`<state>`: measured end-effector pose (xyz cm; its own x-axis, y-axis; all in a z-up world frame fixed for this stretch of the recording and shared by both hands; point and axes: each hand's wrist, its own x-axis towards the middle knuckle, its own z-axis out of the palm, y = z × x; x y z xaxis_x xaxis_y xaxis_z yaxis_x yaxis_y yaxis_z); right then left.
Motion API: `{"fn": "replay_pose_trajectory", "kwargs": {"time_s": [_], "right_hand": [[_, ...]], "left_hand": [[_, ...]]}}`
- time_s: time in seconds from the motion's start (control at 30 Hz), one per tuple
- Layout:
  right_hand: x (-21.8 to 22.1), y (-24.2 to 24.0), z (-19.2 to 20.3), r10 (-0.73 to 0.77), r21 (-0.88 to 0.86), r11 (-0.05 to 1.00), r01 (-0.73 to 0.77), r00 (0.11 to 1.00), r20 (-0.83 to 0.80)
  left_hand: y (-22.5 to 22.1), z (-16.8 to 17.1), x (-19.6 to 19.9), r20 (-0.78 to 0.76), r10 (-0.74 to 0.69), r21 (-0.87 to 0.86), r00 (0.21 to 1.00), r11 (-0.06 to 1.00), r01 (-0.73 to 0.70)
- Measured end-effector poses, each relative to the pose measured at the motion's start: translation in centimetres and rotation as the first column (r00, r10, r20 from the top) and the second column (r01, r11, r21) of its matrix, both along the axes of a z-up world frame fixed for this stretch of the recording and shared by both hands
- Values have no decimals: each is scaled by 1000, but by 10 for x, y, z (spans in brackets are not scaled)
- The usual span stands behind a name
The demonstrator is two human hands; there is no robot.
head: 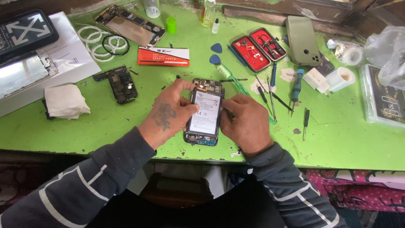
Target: Installing a new battery into a smartphone and connecting the ribbon cables to the motherboard.
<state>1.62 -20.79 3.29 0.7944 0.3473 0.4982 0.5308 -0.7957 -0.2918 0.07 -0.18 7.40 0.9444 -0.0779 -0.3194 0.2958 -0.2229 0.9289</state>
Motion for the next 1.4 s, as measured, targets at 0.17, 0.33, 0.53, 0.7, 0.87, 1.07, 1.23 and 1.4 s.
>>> {"fn": "replay_pose_trajectory", "kwargs": {"time_s": [0.17,0.33,0.53,0.7,0.87,1.07,1.23,1.4], "right_hand": [[1,0,-2,-8,1,1000,8,1000,-7],[1,0,-2,-22,25,999,23,1000,-15],[3,-2,-6,-24,43,999,25,999,-33],[2,-1,-6,-14,49,999,16,999,-30],[3,-4,-9,-12,62,998,15,999,-36],[4,-5,-10,-15,88,996,22,997,-77],[6,-6,-10,-21,77,997,27,997,-76],[3,-3,-5,-19,70,997,25,996,-87]], "left_hand": [[1,4,2,16,-31,101,999,994,29],[1,7,2,-2,-45,80,999,996,45],[6,12,4,8,-45,93,999,995,44],[17,-13,19,110,-63,232,992,972,36],[18,-12,25,74,-100,325,992,943,71],[18,-2,22,80,-150,352,985,929,113],[18,-5,24,94,-163,353,982,928,120],[20,-5,25,84,-162,355,983,927,123]]}}
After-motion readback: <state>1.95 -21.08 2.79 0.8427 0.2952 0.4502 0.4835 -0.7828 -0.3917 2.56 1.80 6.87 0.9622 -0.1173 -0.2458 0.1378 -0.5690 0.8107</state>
